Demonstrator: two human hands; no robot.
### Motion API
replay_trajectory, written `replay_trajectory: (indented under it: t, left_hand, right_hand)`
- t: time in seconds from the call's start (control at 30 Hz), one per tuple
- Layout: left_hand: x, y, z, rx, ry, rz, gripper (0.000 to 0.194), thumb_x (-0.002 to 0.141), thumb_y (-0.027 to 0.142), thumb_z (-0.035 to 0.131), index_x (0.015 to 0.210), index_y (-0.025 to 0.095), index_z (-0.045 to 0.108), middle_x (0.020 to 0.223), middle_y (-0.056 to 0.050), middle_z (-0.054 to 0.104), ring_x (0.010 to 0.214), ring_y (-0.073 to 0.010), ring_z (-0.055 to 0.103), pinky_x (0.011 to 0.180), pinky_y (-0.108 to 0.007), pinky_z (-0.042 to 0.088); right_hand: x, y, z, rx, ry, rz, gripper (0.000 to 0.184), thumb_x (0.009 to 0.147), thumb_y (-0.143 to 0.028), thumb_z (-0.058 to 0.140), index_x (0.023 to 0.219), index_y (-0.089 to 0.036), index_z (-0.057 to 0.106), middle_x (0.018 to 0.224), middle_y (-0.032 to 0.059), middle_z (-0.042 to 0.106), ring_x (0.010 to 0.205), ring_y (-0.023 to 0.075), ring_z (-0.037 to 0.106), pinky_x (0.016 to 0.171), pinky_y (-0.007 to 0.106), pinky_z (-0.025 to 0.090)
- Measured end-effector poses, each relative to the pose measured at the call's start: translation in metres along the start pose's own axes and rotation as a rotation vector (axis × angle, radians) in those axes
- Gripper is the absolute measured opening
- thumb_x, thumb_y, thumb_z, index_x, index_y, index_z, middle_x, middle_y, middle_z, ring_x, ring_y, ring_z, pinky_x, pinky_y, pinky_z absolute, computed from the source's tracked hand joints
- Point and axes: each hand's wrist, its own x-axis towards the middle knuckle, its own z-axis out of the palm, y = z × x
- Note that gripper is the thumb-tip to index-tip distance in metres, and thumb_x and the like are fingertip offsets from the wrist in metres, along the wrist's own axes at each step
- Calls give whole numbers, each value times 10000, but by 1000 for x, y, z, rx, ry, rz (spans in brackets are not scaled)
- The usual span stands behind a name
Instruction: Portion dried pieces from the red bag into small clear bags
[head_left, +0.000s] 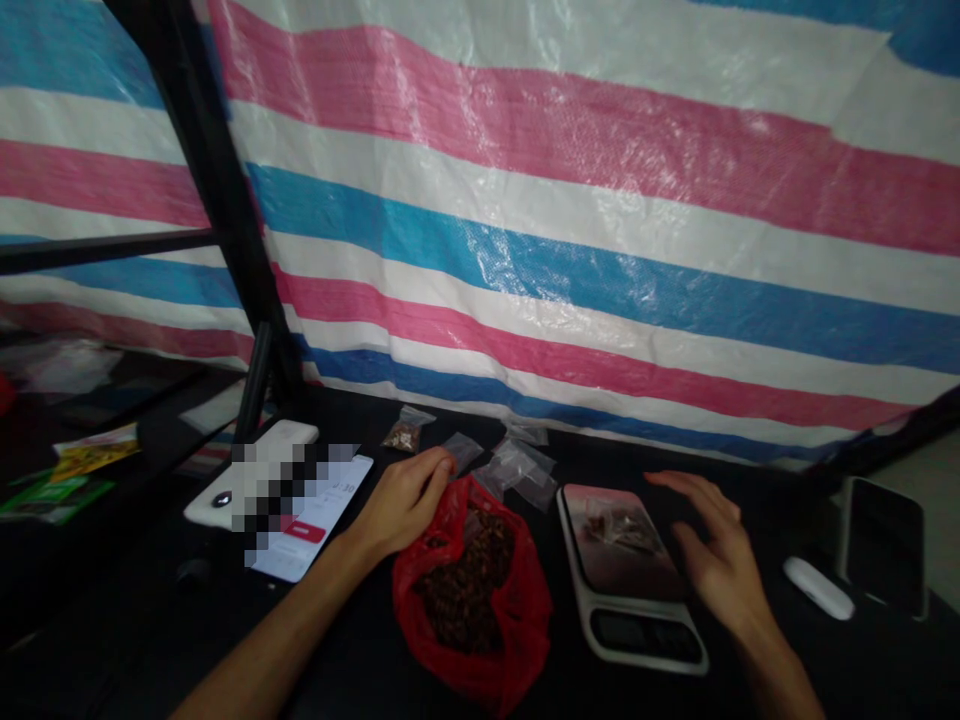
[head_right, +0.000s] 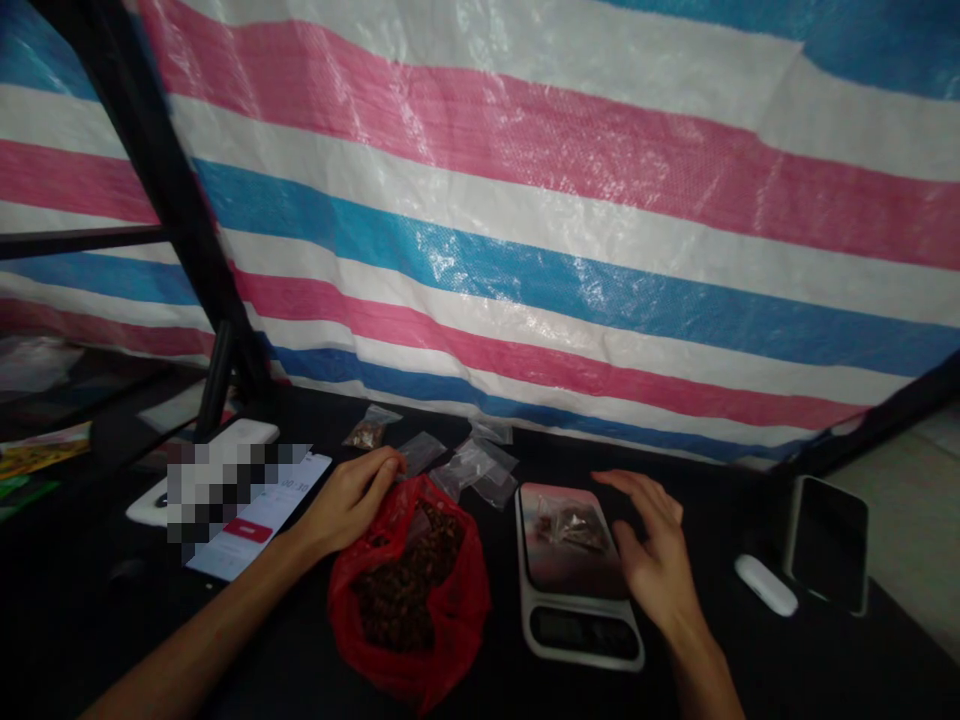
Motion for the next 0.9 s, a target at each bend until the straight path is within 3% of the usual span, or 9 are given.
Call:
replay_trajectory:
  t: [0.3, 0.67, 0.77, 0.9]
  left_hand:
    - [1, 0, -1, -8, 22, 13, 348, 1054, 342, 305, 873, 215, 574, 806, -15, 657, 761, -170, 658, 727, -279, 471]
    - [0, -1, -1, -20, 17, -7, 359, 1054, 358, 301, 873, 213, 575, 802, -12, 644, 759, -170, 647, 728, -283, 459]
    - [1, -1, -1, -26, 25, -3, 358, 1054, 357, 301, 872, 211, 572, 803, -13, 641, 760, -169, 645, 732, -282, 457]
    - [1, 1, -2, -22, 13, 2, 356, 1054, 352, 303, 863, 208, 567, 796, -12, 638, 751, -166, 641, 723, -279, 451]
  right_hand:
    - [-1, -5, -3, 29, -91, -41, 438, 716, -194, 476, 1088, -293, 685, 1129, 43, 701, 1121, 322, 621, 965, 507, 421]
    - [-8, -8, 3, 79, -307, -16, 604, 678, -138, 490, 1246, -275, 643, 1292, 58, 653, 1304, 339, 503, 1089, 551, 361]
    - [-9, -8, 5, 75, -326, -19, 596, 708, -140, 508, 1276, -279, 627, 1310, 61, 644, 1316, 336, 500, 1100, 550, 355]
    - [-9, -12, 9, 41, -324, -14, 451, 819, -219, 568, 1258, -298, 637, 1267, 64, 668, 1241, 321, 563, 1070, 516, 395]
